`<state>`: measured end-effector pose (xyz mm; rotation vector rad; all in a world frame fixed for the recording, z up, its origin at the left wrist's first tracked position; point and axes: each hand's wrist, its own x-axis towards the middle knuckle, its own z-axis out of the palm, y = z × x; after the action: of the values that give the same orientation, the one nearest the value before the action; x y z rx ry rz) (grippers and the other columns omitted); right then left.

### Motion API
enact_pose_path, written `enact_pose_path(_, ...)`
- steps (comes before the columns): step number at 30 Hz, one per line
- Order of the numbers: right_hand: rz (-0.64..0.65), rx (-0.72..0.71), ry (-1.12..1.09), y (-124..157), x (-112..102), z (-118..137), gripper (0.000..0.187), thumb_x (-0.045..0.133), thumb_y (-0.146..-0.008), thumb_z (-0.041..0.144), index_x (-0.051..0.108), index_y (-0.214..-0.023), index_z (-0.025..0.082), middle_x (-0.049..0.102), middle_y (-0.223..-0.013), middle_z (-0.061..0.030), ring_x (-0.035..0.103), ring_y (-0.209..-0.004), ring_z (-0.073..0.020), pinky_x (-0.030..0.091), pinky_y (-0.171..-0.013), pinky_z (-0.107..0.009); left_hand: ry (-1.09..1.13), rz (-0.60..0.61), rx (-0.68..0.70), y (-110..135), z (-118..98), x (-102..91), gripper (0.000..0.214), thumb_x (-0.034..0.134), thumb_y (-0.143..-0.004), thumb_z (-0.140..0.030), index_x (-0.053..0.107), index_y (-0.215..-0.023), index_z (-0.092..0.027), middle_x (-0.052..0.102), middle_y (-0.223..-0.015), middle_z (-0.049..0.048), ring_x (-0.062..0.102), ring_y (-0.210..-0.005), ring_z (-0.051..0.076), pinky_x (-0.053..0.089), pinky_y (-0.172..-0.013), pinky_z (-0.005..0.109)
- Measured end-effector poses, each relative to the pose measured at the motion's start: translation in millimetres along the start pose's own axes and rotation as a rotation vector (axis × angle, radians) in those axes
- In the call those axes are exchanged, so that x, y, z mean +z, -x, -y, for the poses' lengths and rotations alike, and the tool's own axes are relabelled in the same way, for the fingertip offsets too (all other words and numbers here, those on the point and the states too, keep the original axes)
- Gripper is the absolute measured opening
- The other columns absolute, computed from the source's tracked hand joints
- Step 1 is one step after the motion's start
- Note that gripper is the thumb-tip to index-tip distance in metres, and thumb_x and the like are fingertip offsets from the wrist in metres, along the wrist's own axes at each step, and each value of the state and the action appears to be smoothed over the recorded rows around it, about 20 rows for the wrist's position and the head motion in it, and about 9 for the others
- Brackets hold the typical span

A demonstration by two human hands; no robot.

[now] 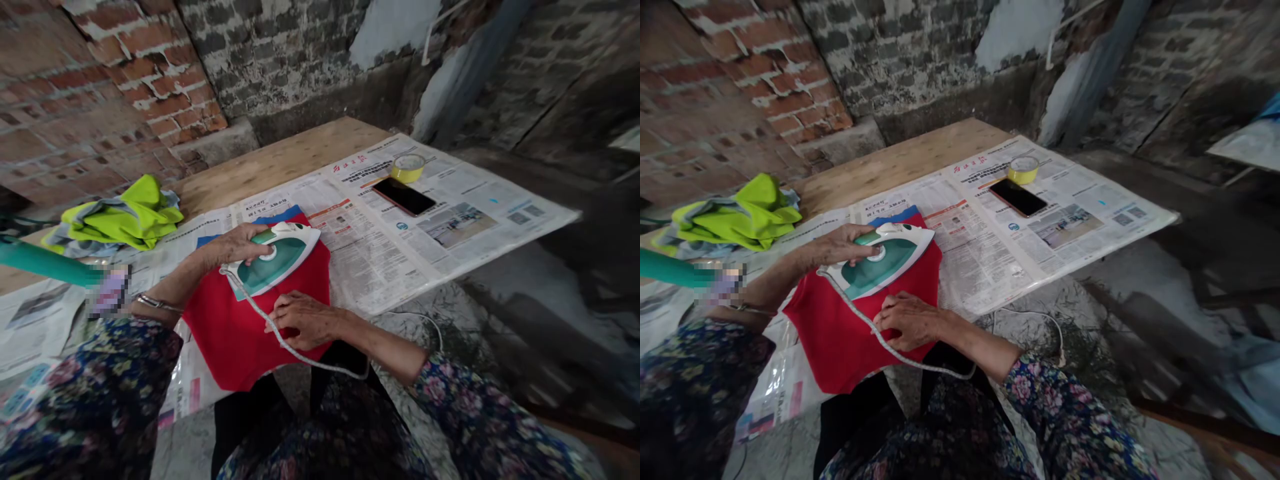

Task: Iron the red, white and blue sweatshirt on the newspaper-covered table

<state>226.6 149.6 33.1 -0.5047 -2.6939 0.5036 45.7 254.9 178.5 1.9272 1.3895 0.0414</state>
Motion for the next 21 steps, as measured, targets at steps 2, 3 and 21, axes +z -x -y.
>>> enact_pose_path(2,-0.010,0.018,0.038,-5.1,2.1,0.8,0.032,0.072,-0.098,0.040,0.077,-0.124,0.022,0.075,-0.132,-0.0089,0.059,-0.125,-0.0238,0.045,-0.107,-0.041,0.014,0.002,0.006,4.6,3.2,-0.9,0.043,0.073,-0.078,-0.044,0.071,-0.113,-0.019,0.056,-0.059,-0.0054,0.049,-0.047,0.011,0.041,-0.049,0.021)
enact_pose_path(3,-0.021,0.026,0.073,-6.7,4.0,2.3,0.039,0.071,-0.100,0.045,0.075,-0.129,0.020,0.073,-0.137,-0.0115,0.058,-0.128,-0.0252,0.045,-0.106,-0.042,0.027,0.001,0.009,7.4,4.2,-0.7,0.044,0.073,-0.078,-0.045,0.071,-0.113,-0.019,0.055,-0.059,-0.0055,0.048,-0.047,0.011,0.042,-0.049,0.021)
enact_pose_path(21,0.068,-0.093,0.162,-6.7,12.5,7.7,0.046,0.058,-0.108,0.051,0.067,-0.146,0.028,0.068,-0.151,-0.0032,0.050,-0.149,-0.0213,0.041,-0.117,-0.039,0.012,-0.113,0.023,-23.4,23.9,-20.5,0.039,0.072,-0.073,-0.038,0.070,-0.107,-0.019,0.056,-0.057,-0.0056,0.048,-0.046,0.012,0.038,-0.049,0.023)
